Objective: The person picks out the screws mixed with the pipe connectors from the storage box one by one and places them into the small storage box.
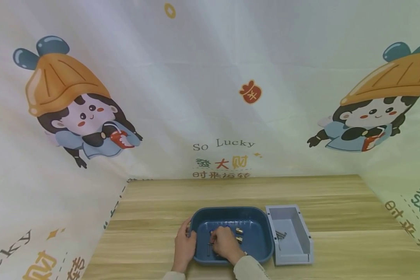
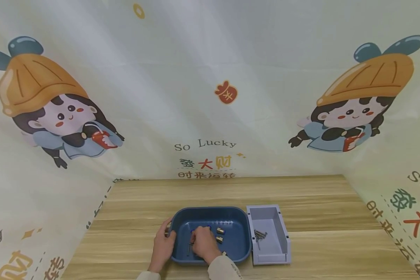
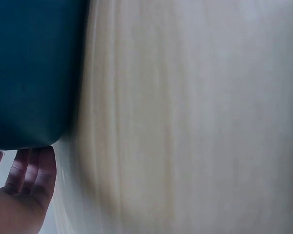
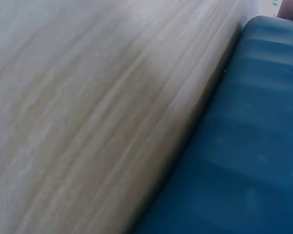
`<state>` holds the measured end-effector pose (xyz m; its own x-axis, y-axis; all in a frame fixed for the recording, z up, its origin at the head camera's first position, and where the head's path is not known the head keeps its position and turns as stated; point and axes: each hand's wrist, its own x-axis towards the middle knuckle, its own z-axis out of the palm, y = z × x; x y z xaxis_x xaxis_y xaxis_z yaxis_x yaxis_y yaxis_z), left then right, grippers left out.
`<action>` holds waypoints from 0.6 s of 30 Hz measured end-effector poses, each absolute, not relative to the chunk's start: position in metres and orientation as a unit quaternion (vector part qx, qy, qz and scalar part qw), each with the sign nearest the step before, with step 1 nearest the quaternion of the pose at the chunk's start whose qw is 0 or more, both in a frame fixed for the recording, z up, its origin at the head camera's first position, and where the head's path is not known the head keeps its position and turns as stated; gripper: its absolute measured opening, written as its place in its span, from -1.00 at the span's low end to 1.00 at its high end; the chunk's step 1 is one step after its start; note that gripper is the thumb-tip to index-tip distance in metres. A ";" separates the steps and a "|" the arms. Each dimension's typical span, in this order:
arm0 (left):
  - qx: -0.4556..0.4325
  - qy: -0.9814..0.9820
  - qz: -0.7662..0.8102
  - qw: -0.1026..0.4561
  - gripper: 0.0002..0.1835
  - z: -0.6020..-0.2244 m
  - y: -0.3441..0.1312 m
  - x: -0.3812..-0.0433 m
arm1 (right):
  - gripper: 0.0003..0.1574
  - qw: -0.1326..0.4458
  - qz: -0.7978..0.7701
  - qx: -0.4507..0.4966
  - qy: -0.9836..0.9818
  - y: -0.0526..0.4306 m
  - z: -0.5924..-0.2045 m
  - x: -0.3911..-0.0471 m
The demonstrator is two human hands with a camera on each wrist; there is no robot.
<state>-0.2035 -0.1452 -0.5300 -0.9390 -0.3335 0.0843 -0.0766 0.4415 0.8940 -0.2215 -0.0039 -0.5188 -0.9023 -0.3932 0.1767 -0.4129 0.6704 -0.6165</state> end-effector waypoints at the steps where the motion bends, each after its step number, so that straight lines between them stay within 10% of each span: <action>1: 0.123 -0.840 -0.513 0.125 -0.52 -0.530 -0.145 -0.204 | -0.75 0.016 0.341 0.219 -0.914 -0.004 -0.519 -0.221; 18: 0.132 -0.842 -0.509 0.118 -0.52 -0.528 -0.144 -0.204 | -0.73 0.011 0.355 0.178 -0.918 -0.002 -0.517 -0.221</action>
